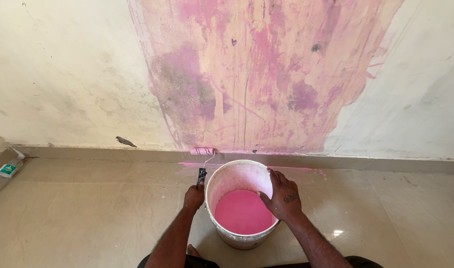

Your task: The person sits on the floor in front of a wall section already covered with pink paint and uses a small paint roller to apply more pink paint from a bucket onto the wall, repeatedly rolling up and down over the same area and dipping the roller back into the bucket.

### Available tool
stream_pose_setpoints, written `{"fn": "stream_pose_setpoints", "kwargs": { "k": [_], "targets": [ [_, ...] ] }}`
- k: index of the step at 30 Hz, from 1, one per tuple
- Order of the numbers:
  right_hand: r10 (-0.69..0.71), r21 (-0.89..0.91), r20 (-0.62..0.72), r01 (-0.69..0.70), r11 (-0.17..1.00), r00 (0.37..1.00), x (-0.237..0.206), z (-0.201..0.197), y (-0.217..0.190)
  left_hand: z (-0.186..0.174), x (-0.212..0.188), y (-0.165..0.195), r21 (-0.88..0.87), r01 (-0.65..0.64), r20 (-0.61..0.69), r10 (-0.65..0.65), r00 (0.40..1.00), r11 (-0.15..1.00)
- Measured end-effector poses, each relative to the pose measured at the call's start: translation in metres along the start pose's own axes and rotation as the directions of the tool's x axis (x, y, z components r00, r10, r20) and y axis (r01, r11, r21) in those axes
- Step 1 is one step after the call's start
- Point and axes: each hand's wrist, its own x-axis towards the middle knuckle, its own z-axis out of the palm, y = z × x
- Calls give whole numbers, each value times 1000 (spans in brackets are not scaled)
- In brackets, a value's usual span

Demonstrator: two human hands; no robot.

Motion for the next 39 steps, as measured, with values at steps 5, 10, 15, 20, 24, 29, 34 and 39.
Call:
{"fn": "stream_pose_setpoints", "kwargs": {
  "k": [5, 10, 15, 20, 24, 29, 34, 39],
  "targets": [
    [27, -3, 36, -27, 1000, 999, -2, -2, -2, -3, 10, 8, 91, -42, -17, 44, 999, 995],
    [18, 1, 18, -18, 1000, 1000, -1, -1, -1, -22, 21, 40, 33, -45, 8, 45, 999, 998],
    [5, 16, 4, -5, 1000, 1000, 0, 1, 1, -43, 19, 69, -49, -6, 93, 10, 996, 999],
    [25, 10, 25, -25, 1000, 999, -1, 1, 0, -68, 30, 87, -171, 1, 143, 24, 989, 985],
    [37, 19, 48, -38, 999, 998, 0, 0, 0, -97, 34, 108, -206, 15, 190, 25, 982, 978],
    [33, -4, 45, -32, 999, 998, 0, 0, 0, -141, 19, 149, -129, -62, 175, 85, 981, 990],
    [32, 7, 35, -32, 999, 999, 1, 0, -1, -184, -9, 193, -75, -167, 154, 177, 972, 983],
    [31, -6, 33, -30, 1000, 999, 0, 0, -1, -219, -38, 230, -110, -242, 95, 253, 963, 964]
  ]
}}
